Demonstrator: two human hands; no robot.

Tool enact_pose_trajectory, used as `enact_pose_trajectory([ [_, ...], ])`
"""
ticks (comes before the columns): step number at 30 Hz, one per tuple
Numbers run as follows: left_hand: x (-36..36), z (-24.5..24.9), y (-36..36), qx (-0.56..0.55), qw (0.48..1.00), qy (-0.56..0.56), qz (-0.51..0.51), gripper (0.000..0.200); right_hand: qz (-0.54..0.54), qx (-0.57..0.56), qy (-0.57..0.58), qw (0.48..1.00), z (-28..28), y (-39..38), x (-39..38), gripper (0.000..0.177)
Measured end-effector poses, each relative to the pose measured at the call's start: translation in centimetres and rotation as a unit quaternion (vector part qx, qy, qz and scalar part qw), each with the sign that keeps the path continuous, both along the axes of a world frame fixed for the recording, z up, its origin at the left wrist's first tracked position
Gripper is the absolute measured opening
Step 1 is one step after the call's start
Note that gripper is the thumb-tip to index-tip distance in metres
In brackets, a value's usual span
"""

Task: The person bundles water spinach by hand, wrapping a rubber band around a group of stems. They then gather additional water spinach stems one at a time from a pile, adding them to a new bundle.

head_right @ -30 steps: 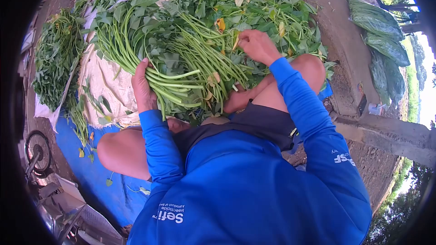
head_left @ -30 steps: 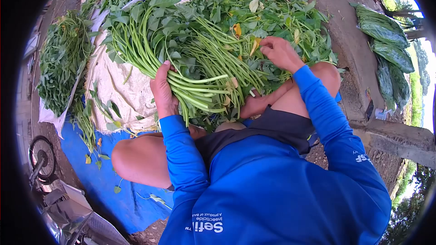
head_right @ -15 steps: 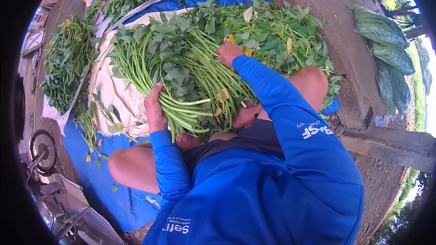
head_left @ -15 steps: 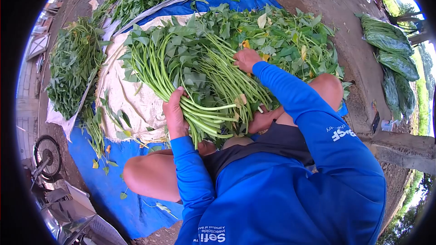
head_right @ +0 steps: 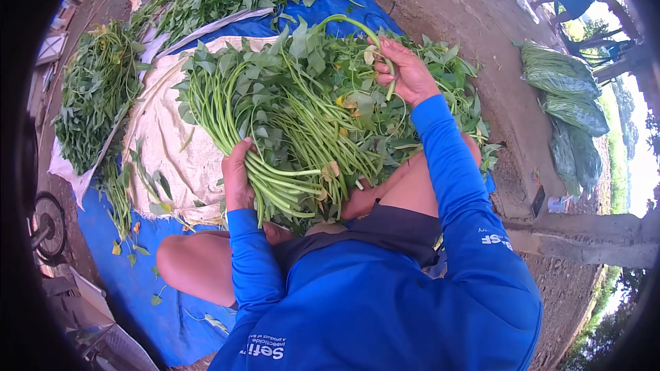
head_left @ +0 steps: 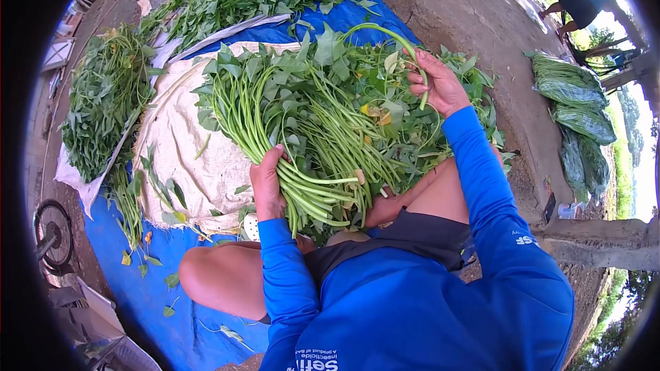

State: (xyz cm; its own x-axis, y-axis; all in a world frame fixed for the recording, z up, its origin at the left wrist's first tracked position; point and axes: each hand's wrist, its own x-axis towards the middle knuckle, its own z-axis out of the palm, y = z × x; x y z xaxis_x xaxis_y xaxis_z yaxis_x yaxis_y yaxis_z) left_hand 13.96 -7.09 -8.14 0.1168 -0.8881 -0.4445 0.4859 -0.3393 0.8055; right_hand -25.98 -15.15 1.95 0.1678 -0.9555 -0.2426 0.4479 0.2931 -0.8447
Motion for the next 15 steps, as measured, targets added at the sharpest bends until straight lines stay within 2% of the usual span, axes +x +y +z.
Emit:
enact_pose_trajectory([
  [2, -0.1, 0.2, 0.3, 0.013, 1.000, 0.004, -0.026, 0.019, -0.025, 0.007, 0.000, 1.000, 0.8, 1.5, -0.4, 0.037],
  [6, -0.7, -0.3, 0.1, -0.004, 1.000, 0.008, -0.022, 0.019, -0.051, -0.095, 0.066, 0.992, 4.5, 4.6, 0.0, 0.038],
  [9, -1.3, -0.3, 0.1, -0.011, 0.999, 0.023, -0.037, 0.019, -0.045, -0.157, 0.222, 0.961, 4.9, 5.4, 0.5, 0.036],
  [10, -1.3, -0.1, 0.1, -0.003, 0.998, 0.033, -0.045, 0.017, -0.067, -0.143, 0.306, 0.939, 6.0, 6.0, 1.8, 0.038],
  [13, -1.7, -0.3, 0.3, -0.021, 0.998, 0.033, -0.059, 0.016, -0.044, -0.219, 0.404, 0.887, 5.7, 6.8, 4.0, 0.037],
  [14, -1.9, -0.6, 0.3, -0.030, 0.997, 0.030, -0.068, 0.015, -0.027, -0.239, 0.458, 0.855, 5.0, 6.9, 4.3, 0.037],
  [15, -2.2, -0.8, 0.4, -0.023, 0.997, 0.029, -0.071, 0.015, -0.007, -0.225, 0.471, 0.853, 4.3, 7.2, 5.0, 0.037],
])
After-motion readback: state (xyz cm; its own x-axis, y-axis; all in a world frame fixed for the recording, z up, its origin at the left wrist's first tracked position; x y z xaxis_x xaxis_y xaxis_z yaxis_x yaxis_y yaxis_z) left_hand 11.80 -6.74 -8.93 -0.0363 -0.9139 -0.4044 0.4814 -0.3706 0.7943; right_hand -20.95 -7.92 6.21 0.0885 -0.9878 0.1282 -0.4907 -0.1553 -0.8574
